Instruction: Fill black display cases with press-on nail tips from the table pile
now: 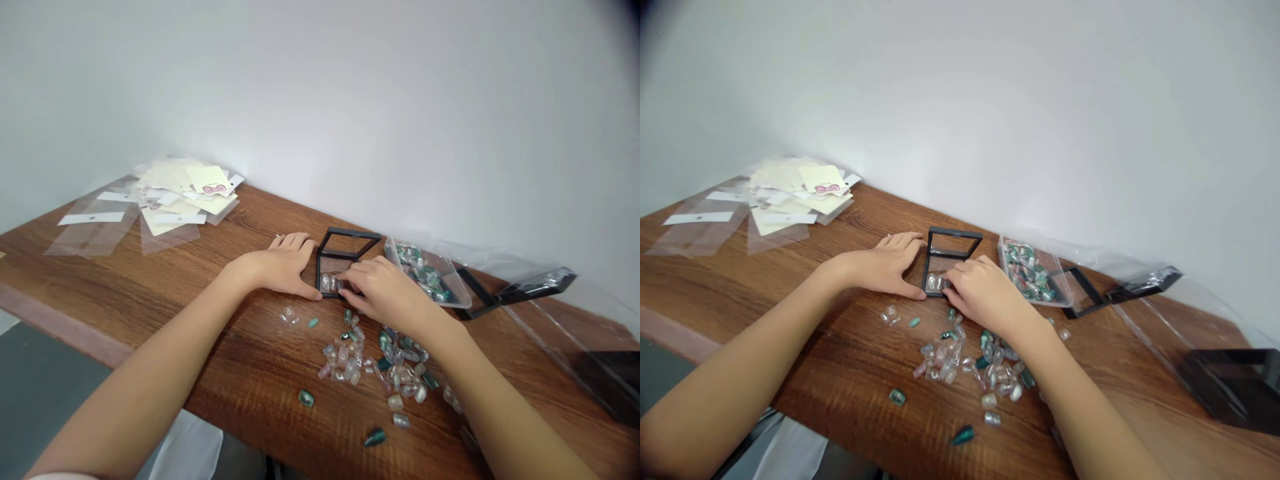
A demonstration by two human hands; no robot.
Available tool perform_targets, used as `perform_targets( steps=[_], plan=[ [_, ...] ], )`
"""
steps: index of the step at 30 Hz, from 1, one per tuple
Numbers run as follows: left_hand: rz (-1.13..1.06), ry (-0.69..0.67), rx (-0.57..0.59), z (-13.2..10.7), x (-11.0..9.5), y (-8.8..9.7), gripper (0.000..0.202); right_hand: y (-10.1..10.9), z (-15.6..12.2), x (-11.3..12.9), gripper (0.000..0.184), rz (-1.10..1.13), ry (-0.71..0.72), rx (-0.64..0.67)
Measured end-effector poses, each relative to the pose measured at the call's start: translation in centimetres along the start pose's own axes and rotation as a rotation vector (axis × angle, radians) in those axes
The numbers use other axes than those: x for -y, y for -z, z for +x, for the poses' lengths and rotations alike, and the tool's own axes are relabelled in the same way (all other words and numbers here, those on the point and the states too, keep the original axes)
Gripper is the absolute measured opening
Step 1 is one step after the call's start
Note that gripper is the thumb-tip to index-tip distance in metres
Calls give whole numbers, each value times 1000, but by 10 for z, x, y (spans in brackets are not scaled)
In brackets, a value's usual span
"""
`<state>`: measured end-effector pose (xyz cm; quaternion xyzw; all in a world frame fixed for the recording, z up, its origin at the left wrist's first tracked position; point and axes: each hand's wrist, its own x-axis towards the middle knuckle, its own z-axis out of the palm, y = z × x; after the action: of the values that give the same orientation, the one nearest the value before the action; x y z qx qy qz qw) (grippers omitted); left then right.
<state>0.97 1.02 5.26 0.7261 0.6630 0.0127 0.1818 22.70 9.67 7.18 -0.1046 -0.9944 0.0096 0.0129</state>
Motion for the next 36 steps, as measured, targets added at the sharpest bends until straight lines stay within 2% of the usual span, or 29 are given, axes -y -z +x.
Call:
perform_targets(
  steps=[25, 36],
  plan=[
    [-5, -4, -3, -2, -2, 3, 105, 0, 0, -6, 13, 127, -103, 3],
    [-2, 8, -1, -2, -3, 4, 103, 17, -6, -9, 15, 150, -102, -60]
  ],
)
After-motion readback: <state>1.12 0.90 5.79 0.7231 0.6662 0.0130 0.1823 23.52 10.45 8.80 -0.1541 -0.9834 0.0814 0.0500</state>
